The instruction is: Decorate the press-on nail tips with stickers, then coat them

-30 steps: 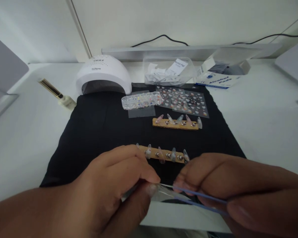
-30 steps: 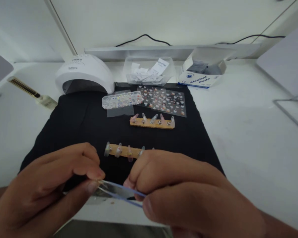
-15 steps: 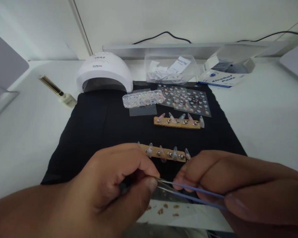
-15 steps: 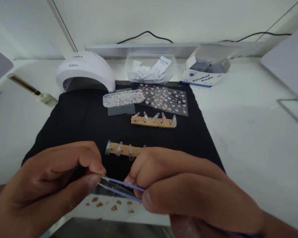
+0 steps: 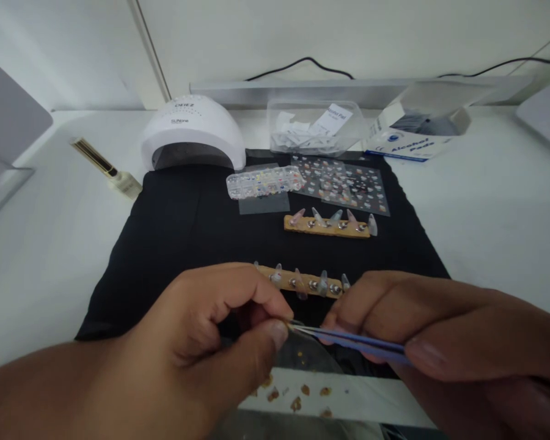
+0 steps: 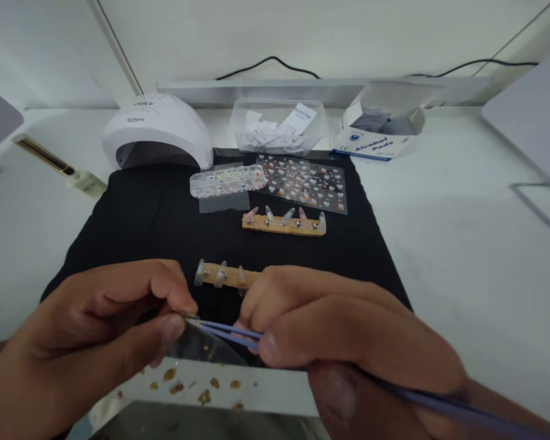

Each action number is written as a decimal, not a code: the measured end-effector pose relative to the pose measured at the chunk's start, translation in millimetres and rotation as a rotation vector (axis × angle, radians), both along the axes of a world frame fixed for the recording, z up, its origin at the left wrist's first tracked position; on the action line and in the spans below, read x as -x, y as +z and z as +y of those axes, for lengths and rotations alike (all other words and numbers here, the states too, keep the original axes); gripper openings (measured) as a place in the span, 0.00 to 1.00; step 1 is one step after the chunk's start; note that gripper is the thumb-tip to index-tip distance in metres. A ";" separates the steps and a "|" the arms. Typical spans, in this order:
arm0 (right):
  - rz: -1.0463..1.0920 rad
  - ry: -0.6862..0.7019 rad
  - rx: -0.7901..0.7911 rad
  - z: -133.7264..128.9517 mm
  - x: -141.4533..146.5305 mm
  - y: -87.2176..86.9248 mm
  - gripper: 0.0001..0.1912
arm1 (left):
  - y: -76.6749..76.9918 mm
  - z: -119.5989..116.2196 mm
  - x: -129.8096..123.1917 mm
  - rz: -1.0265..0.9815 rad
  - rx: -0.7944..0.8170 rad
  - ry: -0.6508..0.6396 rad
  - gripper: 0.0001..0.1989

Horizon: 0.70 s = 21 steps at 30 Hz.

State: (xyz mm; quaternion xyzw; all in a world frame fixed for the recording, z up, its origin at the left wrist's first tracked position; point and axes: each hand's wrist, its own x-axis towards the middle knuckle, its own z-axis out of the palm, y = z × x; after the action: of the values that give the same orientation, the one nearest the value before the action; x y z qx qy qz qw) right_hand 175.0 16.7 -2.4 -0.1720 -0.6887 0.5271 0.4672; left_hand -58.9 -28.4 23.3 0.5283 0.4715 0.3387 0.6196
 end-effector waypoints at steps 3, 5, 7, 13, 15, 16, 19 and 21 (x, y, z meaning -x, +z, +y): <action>-0.038 -0.032 0.028 1.2 7.7 6.2 0.12 | -0.2 1.3 -1.0 -0.036 0.050 0.004 0.03; 0.014 -0.073 0.039 1.9 14.5 8.8 0.10 | -1.3 1.8 -1.0 -0.053 0.078 0.000 0.03; 0.041 -0.088 0.061 3.2 19.8 10.0 0.10 | -2.8 1.9 -0.7 -0.068 0.102 0.002 0.02; 0.036 -0.074 0.132 6.2 21.4 9.3 0.13 | -3.4 3.2 -0.3 -0.076 0.154 0.013 0.03; 0.026 -0.079 0.135 5.9 20.1 8.7 0.12 | -2.3 4.2 -0.9 -0.076 0.150 0.015 0.03; 0.025 -0.080 0.128 5.6 19.4 8.2 0.12 | -1.9 4.8 -1.2 -0.076 0.146 0.015 0.03; 0.009 -0.070 0.071 5.0 17.1 6.8 0.11 | -1.2 5.7 -1.0 -0.092 0.124 0.008 0.04; -0.016 -0.041 0.028 5.0 15.2 6.5 0.13 | -1.9 5.4 0.3 -0.096 0.115 0.002 0.05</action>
State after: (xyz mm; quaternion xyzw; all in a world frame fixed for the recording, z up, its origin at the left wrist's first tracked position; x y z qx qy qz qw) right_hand 159.9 21.7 4.2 -0.1968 -0.6812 0.5258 0.4698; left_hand -59.2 -23.0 21.4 0.4745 0.4605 0.3368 0.6703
